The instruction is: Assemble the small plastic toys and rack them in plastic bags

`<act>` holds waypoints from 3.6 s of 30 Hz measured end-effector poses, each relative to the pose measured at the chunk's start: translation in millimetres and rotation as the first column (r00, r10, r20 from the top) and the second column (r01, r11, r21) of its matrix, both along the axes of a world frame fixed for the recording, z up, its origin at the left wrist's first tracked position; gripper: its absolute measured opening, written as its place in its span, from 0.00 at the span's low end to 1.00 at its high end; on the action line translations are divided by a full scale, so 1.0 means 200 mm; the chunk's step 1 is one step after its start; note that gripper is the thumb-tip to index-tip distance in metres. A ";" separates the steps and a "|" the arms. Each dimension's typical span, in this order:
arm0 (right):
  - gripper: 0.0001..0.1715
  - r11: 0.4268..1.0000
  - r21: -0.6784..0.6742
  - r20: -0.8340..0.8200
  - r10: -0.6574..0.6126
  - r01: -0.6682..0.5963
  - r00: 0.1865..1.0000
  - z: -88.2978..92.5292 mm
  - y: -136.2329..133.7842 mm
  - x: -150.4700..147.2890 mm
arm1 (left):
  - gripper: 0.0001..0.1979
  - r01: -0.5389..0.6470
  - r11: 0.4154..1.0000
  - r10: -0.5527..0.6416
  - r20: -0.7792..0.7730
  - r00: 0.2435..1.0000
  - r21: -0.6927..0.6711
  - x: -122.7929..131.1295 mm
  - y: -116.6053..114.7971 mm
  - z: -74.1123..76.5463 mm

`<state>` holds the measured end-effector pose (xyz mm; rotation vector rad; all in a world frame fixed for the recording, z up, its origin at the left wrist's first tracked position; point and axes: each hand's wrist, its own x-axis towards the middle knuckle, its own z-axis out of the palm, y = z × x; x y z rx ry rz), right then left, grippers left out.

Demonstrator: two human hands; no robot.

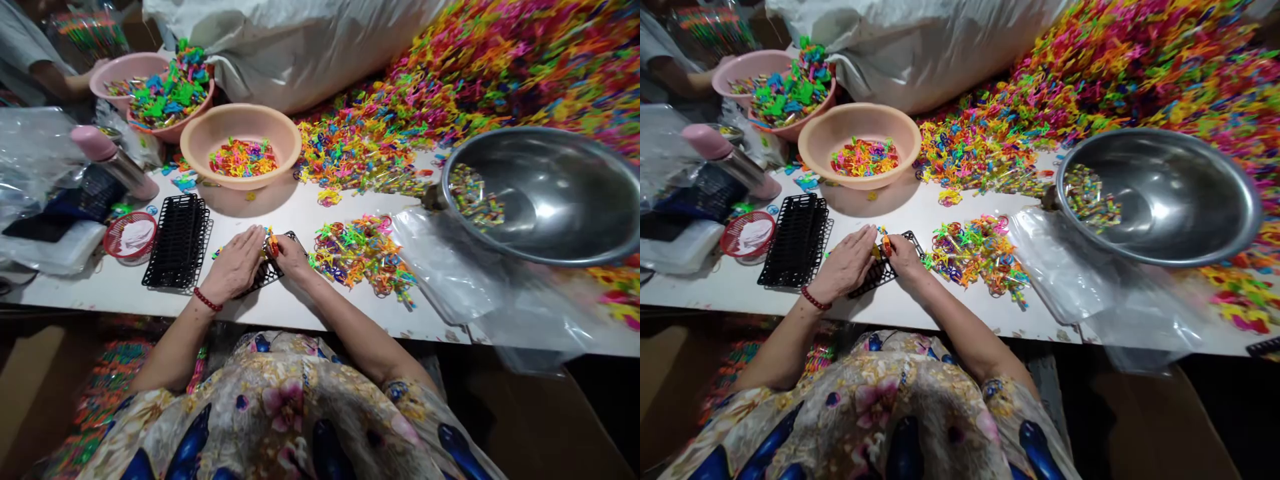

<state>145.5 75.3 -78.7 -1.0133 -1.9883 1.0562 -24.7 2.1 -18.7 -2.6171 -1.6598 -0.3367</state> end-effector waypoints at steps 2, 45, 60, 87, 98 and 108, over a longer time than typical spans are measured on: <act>0.11 0.999 0.010 0.009 0.047 -0.047 0.999 -0.04 0.02 -0.04 | 0.32 0.000 1.000 0.000 0.005 1.000 -0.014 0.00 0.00 0.00; 0.06 0.982 -0.152 0.065 -0.099 0.108 0.993 0.09 0.02 0.19 | 0.28 0.085 0.992 -0.093 -0.086 0.992 -0.089 0.03 0.18 0.05; 0.07 0.993 -0.008 0.228 0.113 -0.114 0.967 -0.06 0.10 0.02 | 0.28 0.045 0.996 -0.044 0.015 0.999 -0.072 0.03 0.18 0.04; 0.15 0.916 0.310 0.780 -0.398 0.254 0.482 0.17 0.03 0.81 | 0.19 0.147 0.986 -0.151 -0.057 0.987 -0.077 0.05 0.20 0.05; 0.13 0.902 0.173 0.406 -0.431 0.396 0.805 0.18 0.03 0.61 | 0.29 0.111 0.990 -0.120 -0.112 0.986 -0.083 0.07 0.20 0.05; 0.08 0.984 -0.163 -0.059 -0.086 0.075 0.995 0.04 0.08 0.10 | 0.35 0.112 0.991 -0.112 -0.001 0.994 -0.068 0.03 0.20 0.03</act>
